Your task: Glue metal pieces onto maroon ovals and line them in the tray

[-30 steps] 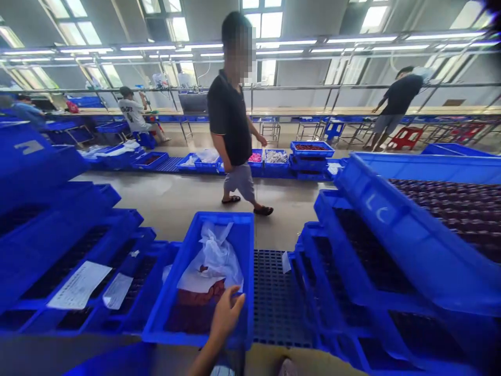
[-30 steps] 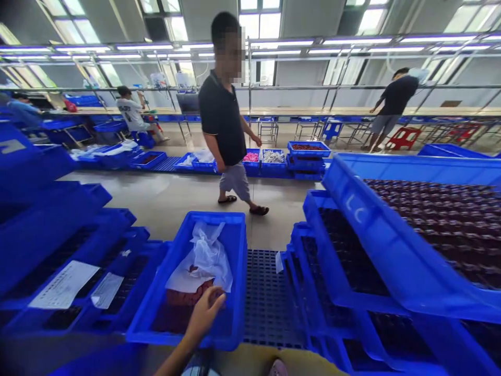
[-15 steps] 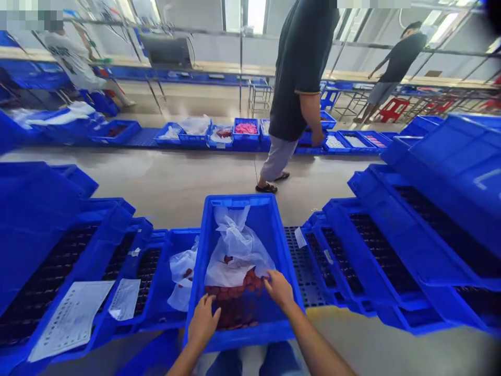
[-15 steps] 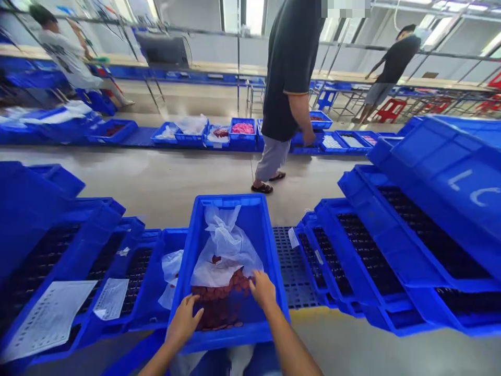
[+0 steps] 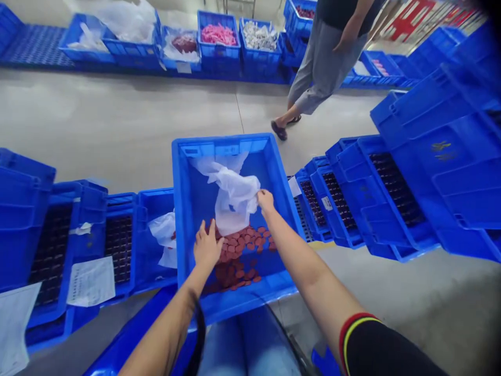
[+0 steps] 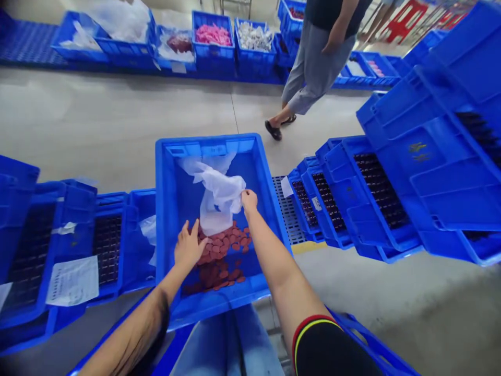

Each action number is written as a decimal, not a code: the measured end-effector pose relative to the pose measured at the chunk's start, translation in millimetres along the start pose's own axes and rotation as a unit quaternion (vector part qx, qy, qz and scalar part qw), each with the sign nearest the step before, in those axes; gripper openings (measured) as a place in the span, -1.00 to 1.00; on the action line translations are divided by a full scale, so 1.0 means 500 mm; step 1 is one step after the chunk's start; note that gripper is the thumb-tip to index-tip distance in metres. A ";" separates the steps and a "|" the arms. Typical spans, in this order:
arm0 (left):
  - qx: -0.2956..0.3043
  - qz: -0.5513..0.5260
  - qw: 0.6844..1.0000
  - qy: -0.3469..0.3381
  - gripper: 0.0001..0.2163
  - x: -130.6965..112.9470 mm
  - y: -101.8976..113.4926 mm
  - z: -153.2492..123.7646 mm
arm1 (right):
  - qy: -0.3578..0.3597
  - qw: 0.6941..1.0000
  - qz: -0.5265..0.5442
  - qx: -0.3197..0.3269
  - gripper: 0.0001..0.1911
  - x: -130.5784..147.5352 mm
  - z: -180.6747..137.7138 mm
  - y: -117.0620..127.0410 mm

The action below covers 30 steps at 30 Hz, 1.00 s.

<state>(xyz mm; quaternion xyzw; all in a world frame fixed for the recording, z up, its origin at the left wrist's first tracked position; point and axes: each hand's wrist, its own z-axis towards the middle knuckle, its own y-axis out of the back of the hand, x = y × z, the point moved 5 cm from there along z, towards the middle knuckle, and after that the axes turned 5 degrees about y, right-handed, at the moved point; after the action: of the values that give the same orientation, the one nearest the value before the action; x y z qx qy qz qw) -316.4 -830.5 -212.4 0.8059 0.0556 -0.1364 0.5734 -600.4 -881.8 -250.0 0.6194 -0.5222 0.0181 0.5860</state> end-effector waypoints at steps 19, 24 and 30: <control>0.026 0.065 0.997 -0.035 -0.62 0.004 -0.111 -0.024 | 0.182 0.964 -0.117 0.155 -0.52 -0.046 -0.336 -0.144; 0.037 0.067 0.996 -0.050 -0.62 0.014 -0.109 0.021 | 0.335 0.887 -0.131 0.291 -0.55 0.013 -0.229 -0.146; 0.021 0.050 0.998 -0.011 -0.57 0.031 -0.108 -0.055 | 0.224 0.930 -0.194 0.218 -0.51 -0.031 -0.262 -0.078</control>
<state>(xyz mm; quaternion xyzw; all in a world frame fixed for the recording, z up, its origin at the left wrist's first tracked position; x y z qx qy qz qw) -310.6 -787.3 -257.7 0.8180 0.0063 -0.1180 0.5630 -504.1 -783.6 -246.4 0.8008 -0.2301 0.1561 0.5305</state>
